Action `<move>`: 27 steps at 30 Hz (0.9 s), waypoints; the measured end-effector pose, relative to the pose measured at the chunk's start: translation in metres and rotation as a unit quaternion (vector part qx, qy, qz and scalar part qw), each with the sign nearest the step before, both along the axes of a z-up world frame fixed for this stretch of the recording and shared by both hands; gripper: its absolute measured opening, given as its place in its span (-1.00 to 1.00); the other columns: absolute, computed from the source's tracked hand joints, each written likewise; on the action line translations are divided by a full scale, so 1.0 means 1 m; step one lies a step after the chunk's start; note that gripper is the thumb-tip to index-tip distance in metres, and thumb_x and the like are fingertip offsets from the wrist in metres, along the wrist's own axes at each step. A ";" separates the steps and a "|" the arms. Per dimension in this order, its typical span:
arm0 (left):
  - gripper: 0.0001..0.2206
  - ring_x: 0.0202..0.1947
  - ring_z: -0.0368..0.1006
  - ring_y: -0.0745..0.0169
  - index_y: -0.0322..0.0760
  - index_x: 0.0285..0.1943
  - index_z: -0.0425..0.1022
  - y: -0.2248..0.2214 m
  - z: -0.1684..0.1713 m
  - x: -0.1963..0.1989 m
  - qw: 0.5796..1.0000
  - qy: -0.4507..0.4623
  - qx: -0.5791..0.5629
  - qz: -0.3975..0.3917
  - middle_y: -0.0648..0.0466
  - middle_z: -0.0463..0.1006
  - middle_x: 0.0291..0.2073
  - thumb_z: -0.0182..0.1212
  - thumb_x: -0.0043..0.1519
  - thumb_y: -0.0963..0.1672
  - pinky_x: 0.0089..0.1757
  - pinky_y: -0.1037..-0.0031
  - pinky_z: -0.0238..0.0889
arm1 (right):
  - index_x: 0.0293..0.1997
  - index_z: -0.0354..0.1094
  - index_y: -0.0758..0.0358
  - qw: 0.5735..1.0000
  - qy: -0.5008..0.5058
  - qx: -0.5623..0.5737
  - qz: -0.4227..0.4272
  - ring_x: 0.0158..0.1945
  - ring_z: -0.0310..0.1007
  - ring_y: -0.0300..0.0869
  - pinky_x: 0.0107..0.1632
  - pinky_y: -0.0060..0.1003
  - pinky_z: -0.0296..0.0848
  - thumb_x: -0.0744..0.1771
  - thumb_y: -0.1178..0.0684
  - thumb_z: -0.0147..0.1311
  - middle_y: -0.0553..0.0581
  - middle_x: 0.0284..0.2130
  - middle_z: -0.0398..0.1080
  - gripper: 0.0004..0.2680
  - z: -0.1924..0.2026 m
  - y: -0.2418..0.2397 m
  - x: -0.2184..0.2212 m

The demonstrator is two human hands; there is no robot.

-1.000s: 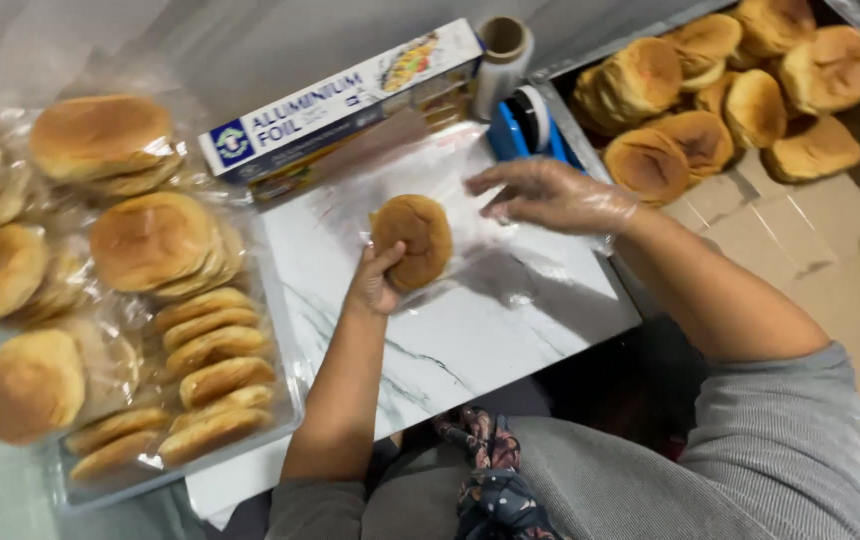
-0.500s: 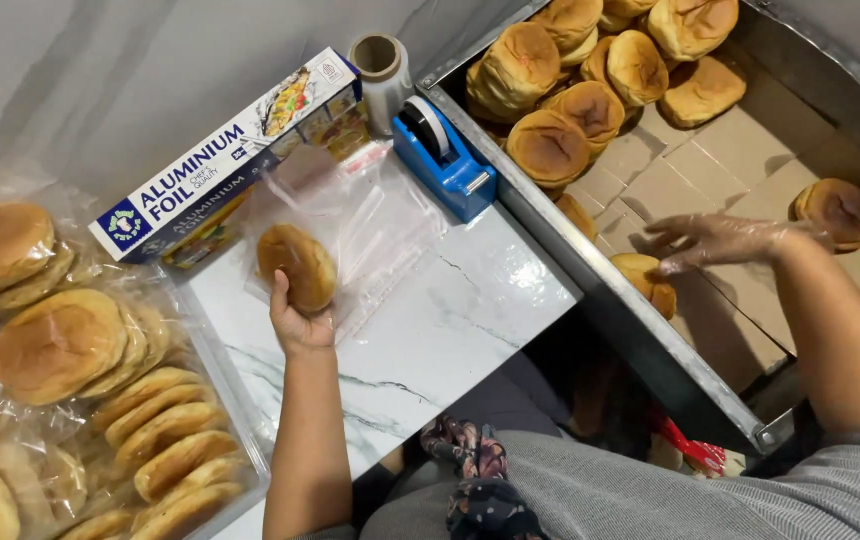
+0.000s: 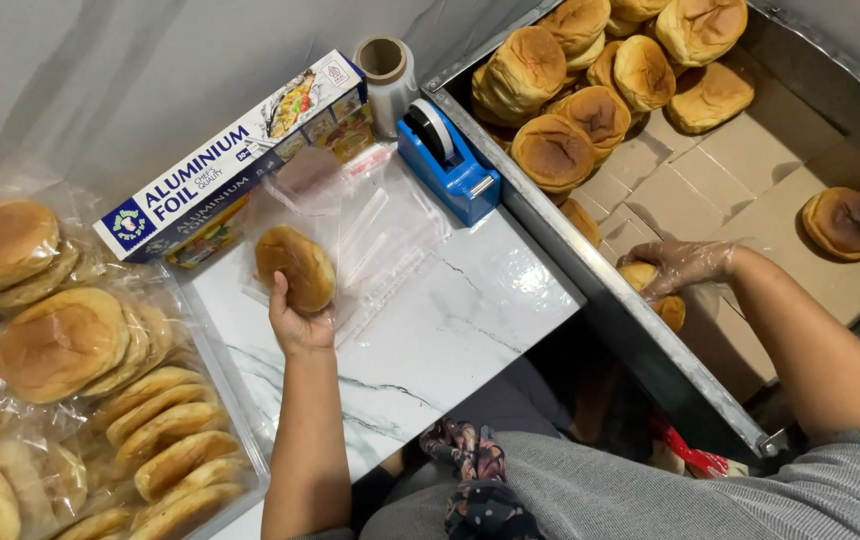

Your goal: A person wearing gloves is efficiently packaging individual burger buns into clear plastic bags at a bakery workstation.

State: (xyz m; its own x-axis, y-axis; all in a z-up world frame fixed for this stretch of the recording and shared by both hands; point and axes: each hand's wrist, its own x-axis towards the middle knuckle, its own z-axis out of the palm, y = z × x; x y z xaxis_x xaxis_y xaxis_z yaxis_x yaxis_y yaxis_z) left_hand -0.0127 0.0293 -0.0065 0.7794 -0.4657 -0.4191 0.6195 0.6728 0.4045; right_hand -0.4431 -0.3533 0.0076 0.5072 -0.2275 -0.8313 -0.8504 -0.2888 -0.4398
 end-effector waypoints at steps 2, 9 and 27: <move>-0.43 0.07 0.53 0.03 -0.19 0.21 0.49 0.000 -0.001 0.001 1.000 0.001 -0.003 -0.004 0.04 0.59 0.04 0.50 -0.05 -0.12 -0.02 0.24 0.50 | 0.34 0.19 0.09 0.997 -0.022 0.049 -0.047 0.22 0.37 -0.05 0.26 -0.13 0.43 0.14 0.08 0.43 0.15 0.20 0.29 -0.37 0.017 0.010 0.002; -0.46 0.07 0.53 0.02 -0.19 0.19 0.50 0.000 0.001 -0.001 1.000 0.007 0.007 -0.006 0.04 0.60 0.04 0.49 -0.02 -0.12 -0.08 0.23 0.51 | 0.46 0.11 0.04 0.991 0.049 0.090 -0.091 0.22 0.49 0.07 0.24 -0.01 0.55 0.13 0.26 0.38 0.26 0.19 0.42 -0.28 0.044 0.025 0.013; -0.44 0.14 0.48 0.03 -0.14 0.21 0.49 -0.001 0.015 -0.005 0.996 0.046 0.072 -0.002 0.03 0.56 0.08 0.44 -0.04 -0.09 -0.05 0.21 0.45 | 0.14 0.32 0.09 0.797 -0.251 -0.089 -0.542 0.04 0.57 -0.23 0.18 -0.36 0.57 0.28 -0.15 0.32 0.02 0.00 0.52 -0.63 0.020 -0.097 0.031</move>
State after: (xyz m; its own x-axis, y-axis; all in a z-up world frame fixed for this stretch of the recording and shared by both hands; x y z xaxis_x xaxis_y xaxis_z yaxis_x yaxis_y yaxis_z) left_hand -0.0181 0.0280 0.0080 0.7334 -0.3981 -0.5511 0.6606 0.6090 0.4391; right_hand -0.4122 -0.4500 0.0271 0.1916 -0.8499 -0.4909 -0.3731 0.3996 -0.8374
